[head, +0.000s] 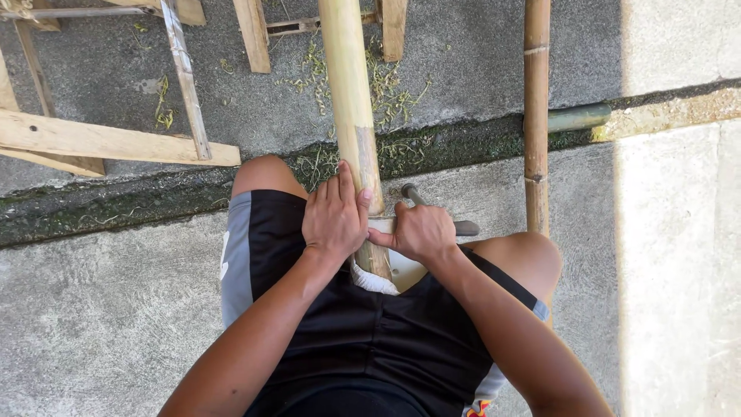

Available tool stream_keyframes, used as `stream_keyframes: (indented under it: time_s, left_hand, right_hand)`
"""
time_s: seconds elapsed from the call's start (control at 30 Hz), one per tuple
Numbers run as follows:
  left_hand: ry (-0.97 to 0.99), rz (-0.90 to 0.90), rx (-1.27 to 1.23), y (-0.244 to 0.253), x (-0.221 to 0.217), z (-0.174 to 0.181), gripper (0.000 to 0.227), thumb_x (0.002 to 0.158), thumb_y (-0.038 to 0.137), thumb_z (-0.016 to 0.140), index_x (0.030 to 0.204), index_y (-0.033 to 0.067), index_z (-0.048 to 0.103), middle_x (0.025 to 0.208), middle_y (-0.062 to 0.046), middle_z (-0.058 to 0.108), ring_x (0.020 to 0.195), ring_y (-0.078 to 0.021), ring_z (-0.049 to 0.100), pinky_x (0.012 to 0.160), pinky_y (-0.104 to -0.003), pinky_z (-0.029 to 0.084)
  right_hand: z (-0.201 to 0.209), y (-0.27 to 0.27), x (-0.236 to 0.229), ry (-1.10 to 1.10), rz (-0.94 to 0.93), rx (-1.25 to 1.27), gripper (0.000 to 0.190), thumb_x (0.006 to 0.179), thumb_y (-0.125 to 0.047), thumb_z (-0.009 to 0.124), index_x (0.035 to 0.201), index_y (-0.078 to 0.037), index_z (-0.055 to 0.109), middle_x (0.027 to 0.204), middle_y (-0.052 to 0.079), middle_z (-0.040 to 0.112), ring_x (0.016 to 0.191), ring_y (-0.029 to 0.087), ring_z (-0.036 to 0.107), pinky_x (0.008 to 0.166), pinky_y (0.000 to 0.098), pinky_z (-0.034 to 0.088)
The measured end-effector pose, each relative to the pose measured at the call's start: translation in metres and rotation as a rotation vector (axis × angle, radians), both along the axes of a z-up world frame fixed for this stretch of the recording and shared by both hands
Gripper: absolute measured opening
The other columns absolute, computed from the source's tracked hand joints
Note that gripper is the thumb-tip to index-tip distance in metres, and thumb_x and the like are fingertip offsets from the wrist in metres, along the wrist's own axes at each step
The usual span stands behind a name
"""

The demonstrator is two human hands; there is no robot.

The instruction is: Scraping the outer layer of a bamboo pole using a knife.

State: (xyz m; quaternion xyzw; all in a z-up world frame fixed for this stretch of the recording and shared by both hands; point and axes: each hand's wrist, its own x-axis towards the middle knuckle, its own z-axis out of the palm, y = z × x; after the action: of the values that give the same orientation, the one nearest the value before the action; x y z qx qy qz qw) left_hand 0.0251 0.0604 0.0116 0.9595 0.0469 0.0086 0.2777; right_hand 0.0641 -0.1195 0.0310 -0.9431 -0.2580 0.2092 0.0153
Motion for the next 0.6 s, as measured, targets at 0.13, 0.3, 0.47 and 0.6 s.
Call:
stream_keyframes:
  time_s: [0.13,0.3,0.47,0.6]
  left_hand:
    - [-0.049,-0.006,0.037,0.001,-0.001,-0.009,0.068,0.105,0.039,0.044,0.147,-0.0145,0.043,0.107,-0.021,0.065,0.095,-0.0352,0.062,0.087,-0.046,0.049]
    - [-0.225,0.031,0.036,0.000,-0.005,-0.010,0.060,0.108,0.035,0.045,0.142,-0.0132,0.050,0.107,-0.020,0.067,0.095,-0.0345,0.063,0.094,-0.046,0.047]
    - [-0.203,0.022,0.067,0.000,-0.007,-0.009,0.060,0.107,0.036,0.044,0.142,-0.0120,0.052,0.108,-0.020,0.068,0.097,-0.0338,0.064,0.099,-0.050,0.044]
    - [-0.143,0.000,0.082,0.004,-0.009,-0.015,0.060,0.107,0.039,0.041,0.142,-0.0088,0.051,0.114,-0.021,0.068,0.107,-0.0336,0.065,0.107,-0.054,0.039]
  right_hand:
    - [0.003,0.004,0.003,-0.023,-0.015,-0.016,0.091,0.076,-0.093,0.047,0.072,-0.003,0.067,0.056,0.014,0.065,0.052,0.031,0.070,0.048,0.0452,0.055]
    - [-0.001,0.002,0.001,-0.113,0.024,0.043,0.091,0.074,-0.093,0.051,0.072,-0.002,0.066,0.059,0.015,0.066,0.054,0.030,0.070,0.046,0.0445,0.055]
    - [0.005,0.003,-0.002,-0.079,-0.015,0.029,0.090,0.074,-0.092,0.051,0.076,-0.003,0.065,0.058,0.014,0.067,0.053,0.031,0.070,0.049,0.0445,0.055]
    - [0.011,0.004,0.003,-0.097,0.012,0.073,0.090,0.075,-0.092,0.051,0.077,-0.003,0.067,0.054,0.015,0.065,0.051,0.032,0.069,0.050,0.0445,0.055]
